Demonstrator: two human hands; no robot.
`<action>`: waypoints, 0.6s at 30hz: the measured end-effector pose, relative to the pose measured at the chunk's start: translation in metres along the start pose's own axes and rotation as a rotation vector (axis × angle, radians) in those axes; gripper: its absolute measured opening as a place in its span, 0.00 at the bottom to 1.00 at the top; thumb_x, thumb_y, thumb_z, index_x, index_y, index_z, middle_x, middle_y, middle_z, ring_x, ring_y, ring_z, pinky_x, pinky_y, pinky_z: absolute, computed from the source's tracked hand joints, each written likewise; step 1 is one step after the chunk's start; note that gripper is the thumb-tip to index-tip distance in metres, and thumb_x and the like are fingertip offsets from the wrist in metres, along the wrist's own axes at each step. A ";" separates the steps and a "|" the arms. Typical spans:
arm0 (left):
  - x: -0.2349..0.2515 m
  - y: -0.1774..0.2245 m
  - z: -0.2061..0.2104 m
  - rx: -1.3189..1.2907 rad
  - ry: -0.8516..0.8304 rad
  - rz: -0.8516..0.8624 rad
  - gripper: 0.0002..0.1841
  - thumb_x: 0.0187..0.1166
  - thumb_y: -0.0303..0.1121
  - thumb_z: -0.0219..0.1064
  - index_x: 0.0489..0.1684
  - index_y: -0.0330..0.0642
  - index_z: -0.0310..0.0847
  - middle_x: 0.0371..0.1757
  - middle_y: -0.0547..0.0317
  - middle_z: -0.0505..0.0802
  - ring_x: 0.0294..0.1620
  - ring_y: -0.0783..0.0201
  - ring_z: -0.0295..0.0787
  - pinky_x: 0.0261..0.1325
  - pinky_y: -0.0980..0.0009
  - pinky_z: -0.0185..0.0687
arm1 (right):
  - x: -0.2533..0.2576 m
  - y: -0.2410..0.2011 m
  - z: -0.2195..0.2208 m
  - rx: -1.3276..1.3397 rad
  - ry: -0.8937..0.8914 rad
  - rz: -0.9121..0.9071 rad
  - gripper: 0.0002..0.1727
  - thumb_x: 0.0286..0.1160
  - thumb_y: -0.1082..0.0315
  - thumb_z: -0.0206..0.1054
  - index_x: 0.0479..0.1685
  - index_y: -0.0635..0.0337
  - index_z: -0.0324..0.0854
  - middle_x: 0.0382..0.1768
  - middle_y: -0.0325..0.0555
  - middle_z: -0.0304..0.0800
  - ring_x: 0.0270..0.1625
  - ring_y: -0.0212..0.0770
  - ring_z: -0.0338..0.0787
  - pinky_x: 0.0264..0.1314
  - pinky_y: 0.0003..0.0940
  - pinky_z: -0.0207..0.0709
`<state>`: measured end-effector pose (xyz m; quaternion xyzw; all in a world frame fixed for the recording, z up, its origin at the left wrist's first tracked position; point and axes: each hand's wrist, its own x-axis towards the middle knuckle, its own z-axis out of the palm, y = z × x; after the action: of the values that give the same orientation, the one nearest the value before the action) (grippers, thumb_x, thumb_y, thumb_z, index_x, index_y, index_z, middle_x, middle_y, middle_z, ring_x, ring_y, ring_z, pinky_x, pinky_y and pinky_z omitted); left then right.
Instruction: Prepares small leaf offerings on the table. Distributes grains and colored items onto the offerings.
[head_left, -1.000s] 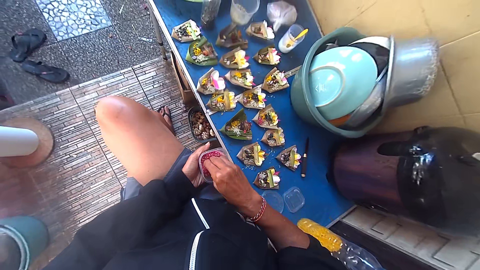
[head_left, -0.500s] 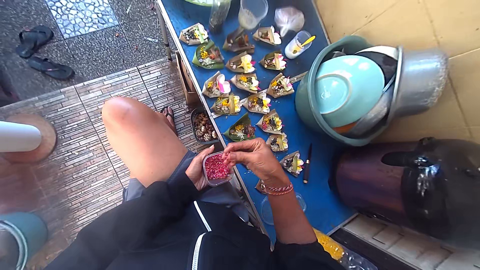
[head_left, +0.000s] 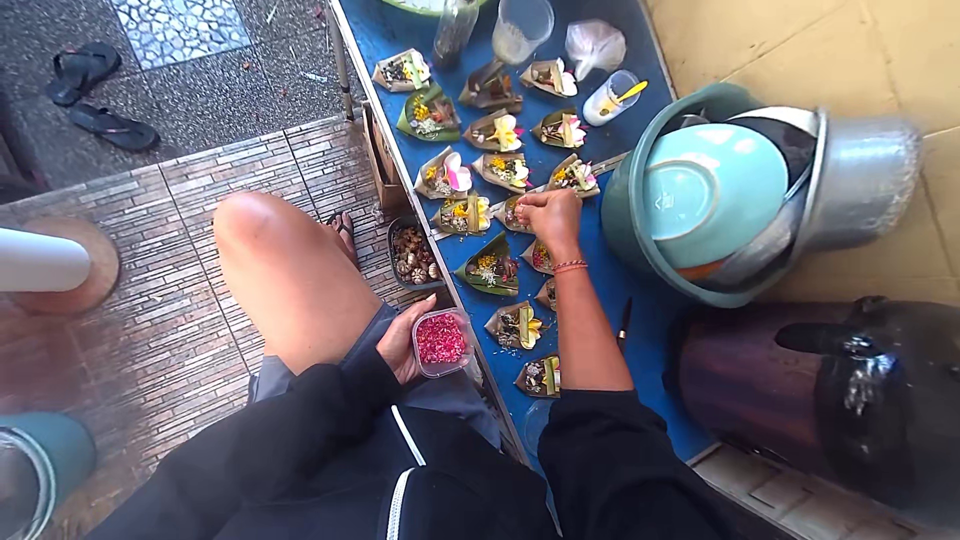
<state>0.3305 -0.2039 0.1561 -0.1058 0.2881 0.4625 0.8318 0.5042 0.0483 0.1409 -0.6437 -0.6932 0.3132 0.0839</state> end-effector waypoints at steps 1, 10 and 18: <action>0.000 0.000 0.000 -0.003 0.001 -0.003 0.35 0.94 0.50 0.27 0.44 0.36 0.82 0.36 0.45 0.94 0.40 0.52 0.96 0.47 0.59 0.93 | 0.001 -0.003 0.002 -0.071 -0.008 -0.020 0.10 0.76 0.72 0.69 0.49 0.61 0.94 0.47 0.55 0.97 0.51 0.49 0.95 0.66 0.50 0.81; -0.001 0.001 -0.001 0.010 0.005 0.005 0.34 0.94 0.48 0.27 0.45 0.37 0.81 0.36 0.45 0.94 0.40 0.53 0.96 0.47 0.59 0.94 | -0.006 -0.014 -0.004 -0.241 -0.059 -0.102 0.16 0.82 0.76 0.58 0.55 0.66 0.92 0.54 0.65 0.93 0.62 0.60 0.90 0.73 0.56 0.75; 0.000 0.001 -0.002 0.001 -0.021 0.004 0.35 0.94 0.48 0.27 0.44 0.36 0.82 0.36 0.45 0.94 0.41 0.52 0.96 0.48 0.58 0.93 | -0.002 -0.012 0.001 -0.229 -0.050 -0.066 0.10 0.77 0.74 0.68 0.49 0.64 0.93 0.51 0.61 0.94 0.58 0.58 0.92 0.70 0.55 0.79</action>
<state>0.3286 -0.2044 0.1544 -0.0999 0.2799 0.4652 0.8338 0.4944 0.0463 0.1475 -0.6176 -0.7474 0.2449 0.0026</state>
